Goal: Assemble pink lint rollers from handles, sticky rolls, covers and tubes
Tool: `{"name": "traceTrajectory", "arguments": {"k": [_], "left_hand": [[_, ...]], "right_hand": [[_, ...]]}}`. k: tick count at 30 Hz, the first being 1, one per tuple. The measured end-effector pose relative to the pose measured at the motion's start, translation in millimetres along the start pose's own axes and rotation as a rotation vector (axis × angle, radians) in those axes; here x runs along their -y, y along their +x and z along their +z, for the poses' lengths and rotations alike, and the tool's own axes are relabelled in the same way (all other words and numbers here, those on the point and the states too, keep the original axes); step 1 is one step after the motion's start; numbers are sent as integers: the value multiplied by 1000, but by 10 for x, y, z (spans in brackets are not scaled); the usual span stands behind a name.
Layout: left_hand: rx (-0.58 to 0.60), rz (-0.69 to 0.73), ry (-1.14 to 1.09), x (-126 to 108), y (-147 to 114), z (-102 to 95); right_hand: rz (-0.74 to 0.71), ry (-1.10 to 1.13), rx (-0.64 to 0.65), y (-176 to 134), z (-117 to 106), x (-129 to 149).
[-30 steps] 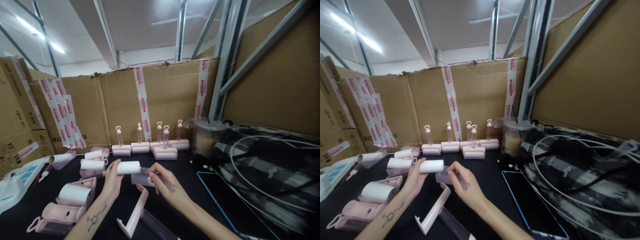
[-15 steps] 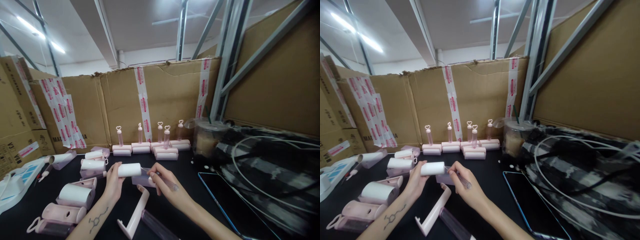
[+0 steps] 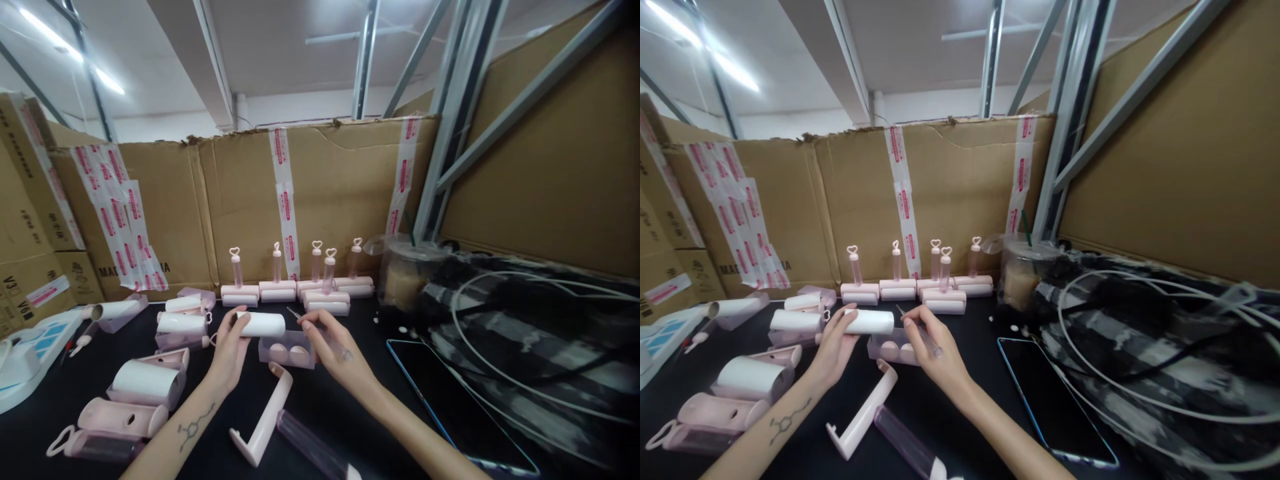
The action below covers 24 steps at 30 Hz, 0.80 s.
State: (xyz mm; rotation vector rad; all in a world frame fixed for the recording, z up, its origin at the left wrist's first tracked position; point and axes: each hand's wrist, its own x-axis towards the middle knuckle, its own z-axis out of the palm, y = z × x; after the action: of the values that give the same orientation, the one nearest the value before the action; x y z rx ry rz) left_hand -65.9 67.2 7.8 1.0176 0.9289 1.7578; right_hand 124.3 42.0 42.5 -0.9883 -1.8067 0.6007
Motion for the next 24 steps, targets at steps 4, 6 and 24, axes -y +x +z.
{"name": "traceTrajectory", "arguments": {"k": [4, 6, 24], "left_hand": [[101, 36, 206, 96, -29, 87], [104, 55, 315, 137, -61, 64], [142, 97, 287, -363, -68, -118]], "right_hand": [[-9, 59, -38, 32, -66, 23], [-8, 77, -33, 48, -133, 64], [-129, -646, 333, -442, -311, 281]]}}
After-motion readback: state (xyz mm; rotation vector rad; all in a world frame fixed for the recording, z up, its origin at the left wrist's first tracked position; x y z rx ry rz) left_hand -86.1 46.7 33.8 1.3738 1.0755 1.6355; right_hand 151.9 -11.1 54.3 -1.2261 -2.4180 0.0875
